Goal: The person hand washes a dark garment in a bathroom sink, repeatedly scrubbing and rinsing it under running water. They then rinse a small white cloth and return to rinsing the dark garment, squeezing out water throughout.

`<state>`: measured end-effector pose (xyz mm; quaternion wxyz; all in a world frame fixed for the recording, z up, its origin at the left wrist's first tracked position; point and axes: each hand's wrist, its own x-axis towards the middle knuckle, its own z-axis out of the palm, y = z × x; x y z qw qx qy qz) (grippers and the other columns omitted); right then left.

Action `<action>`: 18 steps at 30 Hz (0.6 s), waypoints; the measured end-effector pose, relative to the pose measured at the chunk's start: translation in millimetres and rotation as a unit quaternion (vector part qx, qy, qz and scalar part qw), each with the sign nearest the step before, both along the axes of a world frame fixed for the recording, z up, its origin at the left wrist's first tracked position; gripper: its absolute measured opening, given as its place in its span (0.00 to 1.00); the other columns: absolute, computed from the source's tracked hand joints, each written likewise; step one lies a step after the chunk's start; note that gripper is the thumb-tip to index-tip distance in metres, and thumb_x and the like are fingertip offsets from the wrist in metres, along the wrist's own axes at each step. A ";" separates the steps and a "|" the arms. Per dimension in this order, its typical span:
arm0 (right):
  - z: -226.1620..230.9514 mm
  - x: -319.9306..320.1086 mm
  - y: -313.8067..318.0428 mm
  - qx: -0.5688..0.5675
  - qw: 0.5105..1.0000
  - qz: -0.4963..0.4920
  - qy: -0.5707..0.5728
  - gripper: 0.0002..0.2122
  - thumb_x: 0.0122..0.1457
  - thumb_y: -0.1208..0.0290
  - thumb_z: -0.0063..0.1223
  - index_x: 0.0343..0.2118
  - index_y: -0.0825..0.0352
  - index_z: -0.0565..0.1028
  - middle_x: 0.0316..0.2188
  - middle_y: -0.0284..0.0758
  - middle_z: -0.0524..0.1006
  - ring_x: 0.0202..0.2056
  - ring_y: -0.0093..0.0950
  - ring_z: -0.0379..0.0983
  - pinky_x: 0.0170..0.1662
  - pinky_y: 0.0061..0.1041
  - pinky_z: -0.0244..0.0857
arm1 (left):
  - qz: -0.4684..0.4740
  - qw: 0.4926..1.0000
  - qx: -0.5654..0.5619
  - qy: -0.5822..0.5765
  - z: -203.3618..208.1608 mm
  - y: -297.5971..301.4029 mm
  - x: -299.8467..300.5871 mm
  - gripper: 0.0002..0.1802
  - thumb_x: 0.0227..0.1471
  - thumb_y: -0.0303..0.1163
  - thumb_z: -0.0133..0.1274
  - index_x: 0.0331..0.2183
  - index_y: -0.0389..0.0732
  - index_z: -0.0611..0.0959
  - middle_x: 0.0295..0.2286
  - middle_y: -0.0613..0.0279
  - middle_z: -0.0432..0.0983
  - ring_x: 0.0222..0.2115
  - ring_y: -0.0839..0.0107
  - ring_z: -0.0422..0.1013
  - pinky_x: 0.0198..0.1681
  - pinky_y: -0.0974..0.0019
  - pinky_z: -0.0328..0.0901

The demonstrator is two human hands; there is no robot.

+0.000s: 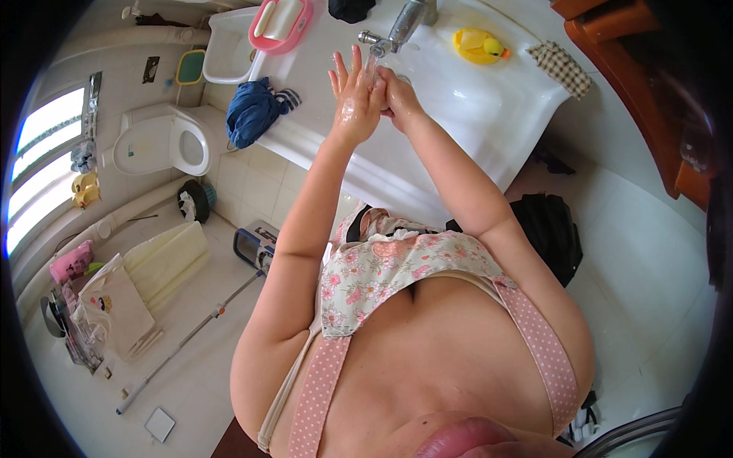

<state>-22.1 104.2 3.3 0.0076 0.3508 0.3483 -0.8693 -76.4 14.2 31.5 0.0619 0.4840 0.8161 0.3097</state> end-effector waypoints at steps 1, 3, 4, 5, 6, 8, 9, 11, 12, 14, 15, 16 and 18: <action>-2.8 0.5 -1.4 0.005 0.999 -0.046 -0.015 0.15 0.56 0.53 0.38 0.22 0.57 0.69 0.17 0.25 0.68 0.18 0.17 0.60 0.21 0.17 0.50 | -0.035 0.999 0.022 0.022 3.9 -4.0 1.6 0.29 0.48 0.27 0.45 0.54 0.43 0.62 0.56 0.47 0.50 0.59 0.48 0.38 0.58 0.48 0.34; -0.9 -1.7 0.8 -0.039 0.998 -0.048 0.003 0.13 0.57 0.56 0.37 0.23 0.57 0.70 0.17 0.25 0.68 0.17 0.17 0.60 0.20 0.17 0.49 | -0.116 0.992 0.036 0.043 15.9 -12.3 4.6 0.40 0.35 0.24 0.53 0.54 0.40 0.61 0.56 0.47 0.48 0.58 0.46 0.40 0.58 0.48 0.39; 0.8 -2.6 2.3 -0.060 0.997 -0.050 0.011 0.13 0.57 0.57 0.37 0.24 0.57 0.70 0.17 0.25 0.68 0.17 0.17 0.60 0.19 0.17 0.49 | -0.124 0.990 0.008 0.065 19.3 -11.7 6.3 0.41 0.34 0.24 0.54 0.54 0.39 0.60 0.56 0.46 0.49 0.57 0.45 0.42 0.58 0.48 0.41; 18.1 -0.1 3.1 -0.065 0.996 -0.048 -0.023 0.13 0.58 0.58 0.39 0.24 0.59 0.71 0.17 0.26 0.68 0.16 0.18 0.60 0.17 0.18 0.50 | -0.130 0.987 -0.022 0.089 22.6 -11.6 8.5 0.43 0.33 0.24 0.54 0.54 0.39 0.59 0.55 0.45 0.49 0.57 0.45 0.44 0.57 0.49 0.44; 13.4 -2.9 -0.5 -0.030 0.999 -0.042 -0.013 0.14 0.58 0.57 0.40 0.24 0.60 0.72 0.17 0.27 0.69 0.16 0.19 0.60 0.17 0.19 0.51 | -0.135 0.983 -0.052 0.113 24.1 -11.8 9.7 0.44 0.31 0.23 0.55 0.55 0.39 0.58 0.55 0.44 0.50 0.56 0.45 0.45 0.57 0.50 0.46; 2.1 -10.2 -7.1 0.044 0.998 -0.032 0.007 0.15 0.57 0.56 0.42 0.25 0.62 0.73 0.17 0.28 0.70 0.16 0.20 0.62 0.16 0.21 0.53 | -0.082 0.991 -0.028 0.102 14.6 -11.9 7.8 0.45 0.32 0.23 0.55 0.55 0.39 0.57 0.53 0.44 0.53 0.54 0.46 0.50 0.55 0.51 0.50; 0.6 -11.7 -6.5 0.052 0.997 -0.048 0.012 0.17 0.56 0.55 0.44 0.22 0.66 0.74 0.17 0.30 0.71 0.18 0.21 0.64 0.17 0.23 0.56 | -0.057 0.994 -0.014 0.096 9.9 -10.8 6.3 0.45 0.32 0.23 0.56 0.55 0.39 0.56 0.52 0.44 0.55 0.53 0.47 0.52 0.54 0.52 0.52; 4.1 -12.4 -10.4 0.112 0.992 -0.060 -0.008 0.19 0.55 0.54 0.43 0.22 0.67 0.75 0.17 0.33 0.72 0.19 0.24 0.66 0.20 0.25 0.59 | -0.029 0.995 -0.043 0.087 7.4 -9.7 2.3 0.43 0.34 0.24 0.56 0.54 0.39 0.57 0.50 0.46 0.58 0.50 0.48 0.57 0.51 0.54 0.56; 7.2 -13.4 -12.3 0.141 0.988 -0.066 -0.018 0.20 0.55 0.53 0.42 0.22 0.68 0.75 0.18 0.34 0.72 0.19 0.25 0.67 0.21 0.26 0.60 | -0.014 0.995 -0.058 0.082 7.6 -8.5 0.8 0.43 0.34 0.24 0.56 0.54 0.39 0.58 0.48 0.47 0.59 0.48 0.49 0.59 0.49 0.55 0.58; -2.3 -17.3 -17.1 0.284 0.955 -0.036 -0.077 0.21 0.55 0.53 0.38 0.23 0.67 0.76 0.21 0.40 0.75 0.24 0.34 0.71 0.31 0.31 0.64 | 0.010 0.996 -0.056 0.076 0.2 -8.6 -1.7 0.38 0.36 0.27 0.56 0.52 0.40 0.61 0.47 0.48 0.62 0.45 0.49 0.62 0.45 0.55 0.61; 0.0 -16.9 -18.5 0.340 0.935 -0.025 -0.096 0.21 0.55 0.53 0.37 0.24 0.67 0.76 0.22 0.41 0.75 0.26 0.36 0.72 0.34 0.32 0.64 | 0.023 0.996 -0.055 0.072 -2.4 -9.6 -2.7 0.36 0.37 0.28 0.56 0.51 0.40 0.62 0.46 0.49 0.63 0.43 0.49 0.64 0.43 0.56 0.63; 3.0 -16.0 -19.6 0.393 0.912 -0.014 -0.114 0.21 0.56 0.54 0.35 0.25 0.66 0.77 0.23 0.42 0.76 0.28 0.38 0.72 0.36 0.33 0.63 | 0.047 0.995 -0.073 0.049 -4.4 -10.2 -2.9 0.32 0.38 0.28 0.55 0.49 0.41 0.65 0.44 0.49 0.65 0.41 0.49 0.65 0.41 0.56 0.63; 10.3 -12.0 -21.2 0.422 0.896 0.000 -0.136 0.21 0.56 0.55 0.34 0.25 0.65 0.77 0.24 0.42 0.76 0.30 0.40 0.72 0.37 0.35 0.63 | 0.093 0.989 -0.111 -0.001 -3.6 -8.0 0.1 0.25 0.40 0.29 0.53 0.44 0.41 0.69 0.39 0.50 0.69 0.38 0.50 0.68 0.38 0.56 0.65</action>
